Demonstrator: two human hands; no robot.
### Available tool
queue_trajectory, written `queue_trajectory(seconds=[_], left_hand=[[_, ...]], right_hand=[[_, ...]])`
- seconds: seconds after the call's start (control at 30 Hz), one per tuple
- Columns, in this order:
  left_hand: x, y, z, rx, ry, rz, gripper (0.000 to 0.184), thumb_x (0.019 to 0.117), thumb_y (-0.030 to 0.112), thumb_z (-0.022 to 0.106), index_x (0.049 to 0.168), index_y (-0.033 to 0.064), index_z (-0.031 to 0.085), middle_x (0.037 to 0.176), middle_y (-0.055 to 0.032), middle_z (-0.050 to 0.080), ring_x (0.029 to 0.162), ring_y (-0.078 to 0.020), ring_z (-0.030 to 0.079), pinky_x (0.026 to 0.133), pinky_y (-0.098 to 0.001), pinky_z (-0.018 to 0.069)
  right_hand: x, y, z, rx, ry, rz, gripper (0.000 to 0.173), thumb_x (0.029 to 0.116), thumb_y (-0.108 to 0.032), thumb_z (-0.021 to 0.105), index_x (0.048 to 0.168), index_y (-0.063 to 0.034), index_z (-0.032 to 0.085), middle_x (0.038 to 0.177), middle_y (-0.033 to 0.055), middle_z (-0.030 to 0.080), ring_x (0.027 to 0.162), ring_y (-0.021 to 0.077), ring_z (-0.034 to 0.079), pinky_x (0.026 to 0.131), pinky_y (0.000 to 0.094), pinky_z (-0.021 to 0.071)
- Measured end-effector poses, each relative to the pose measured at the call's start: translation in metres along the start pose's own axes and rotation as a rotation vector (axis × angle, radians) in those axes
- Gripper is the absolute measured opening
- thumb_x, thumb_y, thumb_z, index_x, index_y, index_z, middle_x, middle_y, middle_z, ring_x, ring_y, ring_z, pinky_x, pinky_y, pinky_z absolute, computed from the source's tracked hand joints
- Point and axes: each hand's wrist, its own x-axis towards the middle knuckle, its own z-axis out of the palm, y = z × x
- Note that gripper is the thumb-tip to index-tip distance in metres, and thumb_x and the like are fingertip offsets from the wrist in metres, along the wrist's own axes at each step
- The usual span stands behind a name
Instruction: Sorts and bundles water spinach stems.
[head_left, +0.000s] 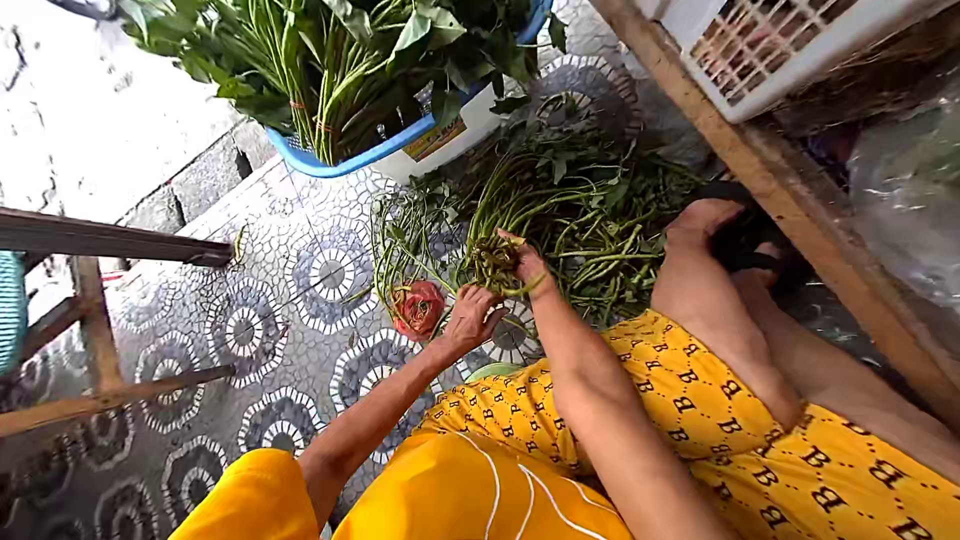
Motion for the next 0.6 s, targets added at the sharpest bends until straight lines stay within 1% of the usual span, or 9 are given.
queue_trajectory(seconds=[0.07,0.1,0.2,0.27,0.3,0.33,0.4,0.53,0.6], left_hand=[[0.018,0.013,0.014,0.001,0.118,0.089,0.018,0.0976,0.017,0.065,0.099,0.0017,0.074,0.096,-0.0128,0.075,0.098,-0.0314,0.071,0.102,-0.0545,0.0472],[0.025,0.009,0.018,-0.031,0.124,0.054,0.018,0.0974,0.016,0.066,0.099,0.0000,0.074,0.097,-0.0137,0.075,0.099,-0.0320,0.071,0.103,-0.0548,0.0468],[0.024,-0.005,0.014,-0.227,0.100,-0.221,0.029,0.0969,0.017,0.064,0.108,-0.0090,0.067,0.101,-0.0216,0.072,0.103,-0.0354,0.069,0.104,-0.0539,0.0459],[0.020,-0.004,0.005,-0.491,0.075,-0.509,0.034,0.0966,0.008,0.055,0.125,-0.0105,0.055,0.113,-0.0247,0.065,0.102,-0.0295,0.066,0.095,-0.0466,0.0525],[0.019,-0.007,0.003,-0.633,0.100,-0.638,0.034,0.0971,0.001,0.050,0.130,-0.0081,0.050,0.116,-0.0232,0.063,0.094,-0.0253,0.066,0.087,-0.0430,0.0549],[0.020,-0.015,0.005,-0.759,0.134,-0.718,0.034,0.0983,-0.001,0.044,0.132,-0.0061,0.048,0.117,-0.0198,0.061,0.085,-0.0207,0.066,0.080,-0.0383,0.0567],[0.022,-0.030,0.006,-0.901,0.113,-0.772,0.030,0.1076,0.005,0.039,0.135,-0.0061,0.046,0.112,-0.0157,0.059,0.077,-0.0154,0.064,0.073,-0.0322,0.0581],[0.029,-0.032,0.004,-0.693,-0.085,-0.747,0.027,0.1060,0.015,0.056,0.126,-0.0035,0.063,0.106,-0.0130,0.069,0.073,-0.0119,0.063,0.071,-0.0303,0.0558],[0.030,-0.023,0.008,-0.628,-0.066,-0.792,0.026,0.1049,0.016,0.059,0.119,-0.0037,0.067,0.098,-0.0132,0.071,0.072,-0.0132,0.065,0.072,-0.0319,0.0569]], right_hand=[[-0.011,-0.002,-0.004,0.024,-0.022,-0.054,0.021,0.1055,-0.028,0.056,0.113,-0.0084,0.062,0.084,0.0011,0.063,0.071,0.0082,0.062,0.065,0.0269,0.0550],[-0.009,-0.006,-0.005,0.052,-0.027,-0.023,0.020,0.1050,-0.028,0.056,0.112,-0.0099,0.061,0.084,0.0008,0.063,0.072,0.0089,0.062,0.065,0.0276,0.0551],[-0.003,-0.007,-0.007,0.112,-0.072,0.155,0.032,0.1046,-0.034,0.056,0.129,-0.0120,0.056,0.104,0.0066,0.067,0.091,0.0178,0.066,0.080,0.0384,0.0581],[0.002,0.001,-0.006,0.059,-0.029,0.197,0.041,0.1038,-0.027,0.057,0.140,-0.0107,0.048,0.114,0.0122,0.064,0.098,0.0237,0.065,0.083,0.0438,0.0569],[0.003,0.003,-0.004,0.018,0.000,0.196,0.046,0.1008,-0.022,0.062,0.143,-0.0086,0.047,0.117,0.0143,0.064,0.099,0.0256,0.065,0.083,0.0451,0.0574],[0.004,0.004,-0.003,-0.001,0.020,0.191,0.049,0.0984,-0.018,0.065,0.142,-0.0070,0.048,0.118,0.0155,0.064,0.100,0.0266,0.065,0.083,0.0459,0.0569],[0.004,0.005,-0.001,-0.003,0.049,0.185,0.042,0.0967,-0.014,0.065,0.136,-0.0057,0.051,0.114,0.0149,0.064,0.098,0.0254,0.064,0.082,0.0444,0.0566],[0.006,0.011,-0.008,0.044,0.098,0.163,0.039,0.0977,-0.011,0.061,0.134,-0.0041,0.051,0.115,0.0156,0.062,0.099,0.0255,0.063,0.084,0.0454,0.0556],[0.011,0.016,-0.012,0.049,0.118,0.138,0.040,0.0994,-0.015,0.060,0.136,-0.0023,0.050,0.119,0.0166,0.061,0.103,0.0262,0.062,0.088,0.0450,0.0548]])
